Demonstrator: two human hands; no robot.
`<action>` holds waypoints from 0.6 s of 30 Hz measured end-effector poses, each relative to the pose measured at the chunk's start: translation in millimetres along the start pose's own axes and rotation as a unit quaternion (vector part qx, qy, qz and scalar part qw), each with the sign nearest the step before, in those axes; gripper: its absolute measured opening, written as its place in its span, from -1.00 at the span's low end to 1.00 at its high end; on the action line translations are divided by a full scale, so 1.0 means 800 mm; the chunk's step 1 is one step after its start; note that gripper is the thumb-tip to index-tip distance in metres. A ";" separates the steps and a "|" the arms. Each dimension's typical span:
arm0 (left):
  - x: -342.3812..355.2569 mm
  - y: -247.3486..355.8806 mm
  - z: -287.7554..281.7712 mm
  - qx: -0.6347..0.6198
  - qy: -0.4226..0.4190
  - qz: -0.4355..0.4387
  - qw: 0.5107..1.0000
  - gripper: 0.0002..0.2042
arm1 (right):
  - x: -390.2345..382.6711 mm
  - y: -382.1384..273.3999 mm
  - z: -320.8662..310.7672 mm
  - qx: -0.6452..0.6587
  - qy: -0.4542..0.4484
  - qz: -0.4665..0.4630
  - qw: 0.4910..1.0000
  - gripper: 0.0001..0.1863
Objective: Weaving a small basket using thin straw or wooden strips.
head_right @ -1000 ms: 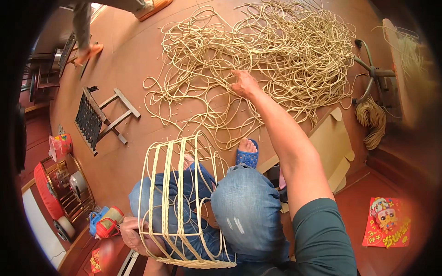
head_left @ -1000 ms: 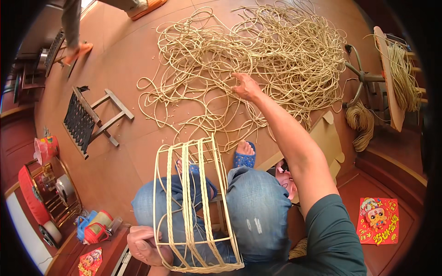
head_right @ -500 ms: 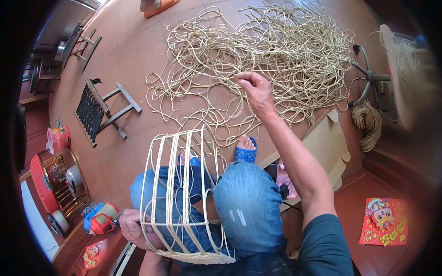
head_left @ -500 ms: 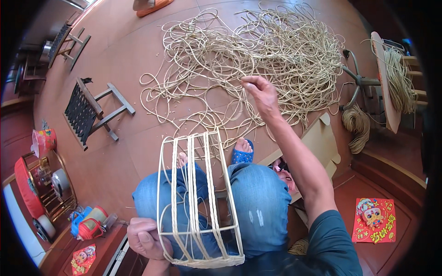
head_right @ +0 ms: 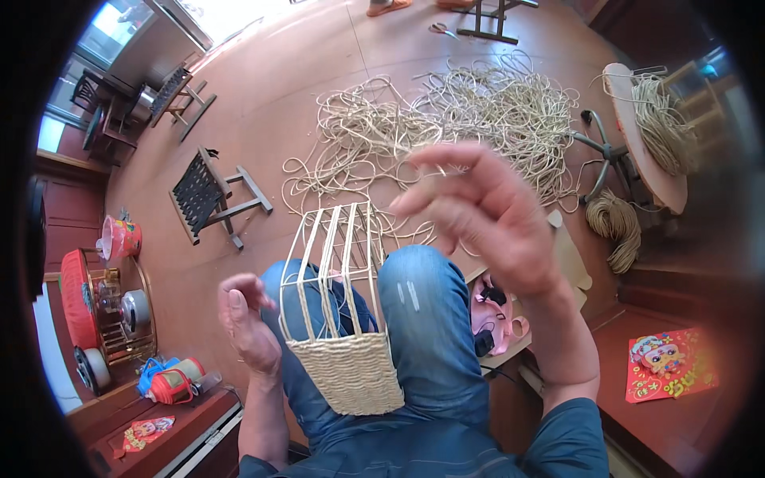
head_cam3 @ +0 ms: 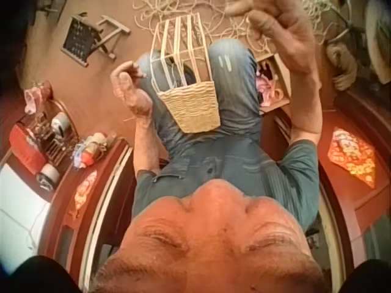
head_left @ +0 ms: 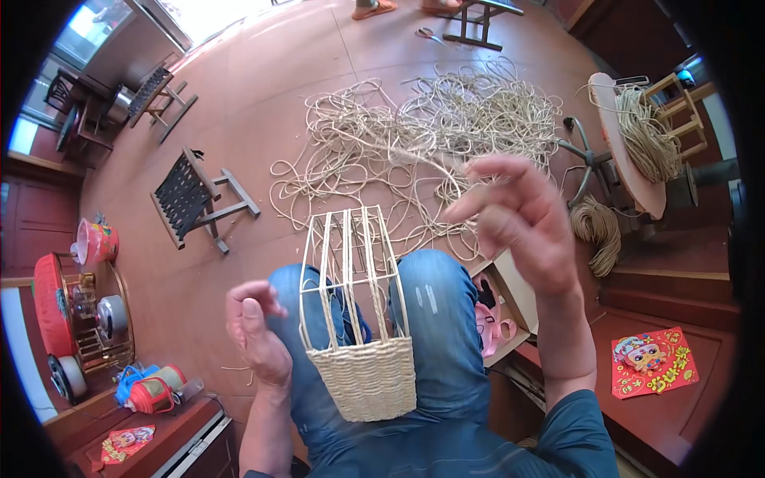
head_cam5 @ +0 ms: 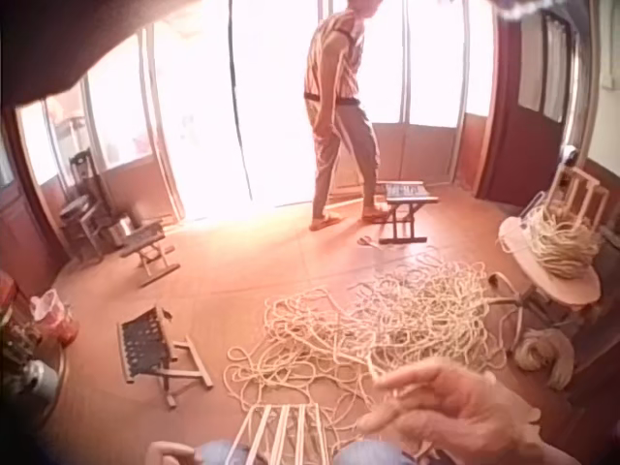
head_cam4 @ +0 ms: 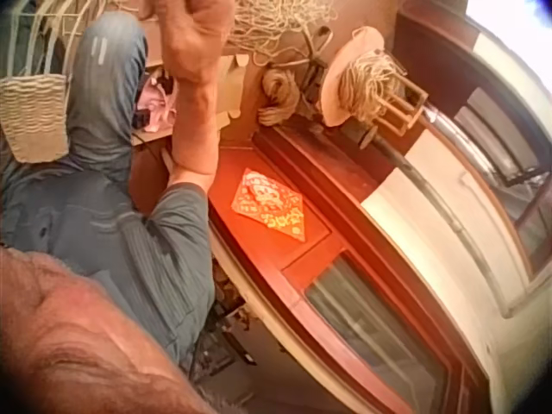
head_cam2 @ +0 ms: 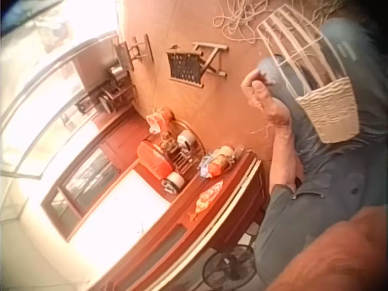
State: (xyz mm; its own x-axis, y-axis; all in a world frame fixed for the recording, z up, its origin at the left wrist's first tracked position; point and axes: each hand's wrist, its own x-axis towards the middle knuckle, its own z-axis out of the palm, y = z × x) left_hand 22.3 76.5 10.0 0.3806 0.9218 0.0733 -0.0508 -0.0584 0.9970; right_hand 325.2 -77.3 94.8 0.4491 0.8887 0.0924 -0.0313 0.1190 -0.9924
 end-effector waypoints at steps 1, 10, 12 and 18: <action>0.002 0.016 0.008 0.037 -0.019 0.072 0.997 -0.66 | -0.012 -0.010 0.014 -0.024 -0.045 0.017 0.999 -0.60; 0.033 0.092 0.115 0.065 -0.423 0.021 0.904 -0.67 | -0.035 -0.011 0.042 -0.127 -0.091 -0.094 0.983 -0.88; 0.072 0.079 0.101 0.033 -0.433 0.013 0.901 -0.82 | -0.017 -0.019 0.016 -0.278 -0.037 -0.121 0.952 -0.86; 0.163 0.152 -0.025 0.090 -0.271 0.047 0.957 -0.72 | 0.006 0.019 -0.142 -0.358 0.146 -0.117 0.915 -0.74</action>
State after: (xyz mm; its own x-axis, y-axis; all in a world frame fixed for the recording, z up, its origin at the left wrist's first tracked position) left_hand 46.9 197.2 140.5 0.8083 0.5773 0.1159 0.0335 -0.2416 0.9698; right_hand 428.1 -121.9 71.3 0.5920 0.7070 0.3869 0.6421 -0.1236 -0.7566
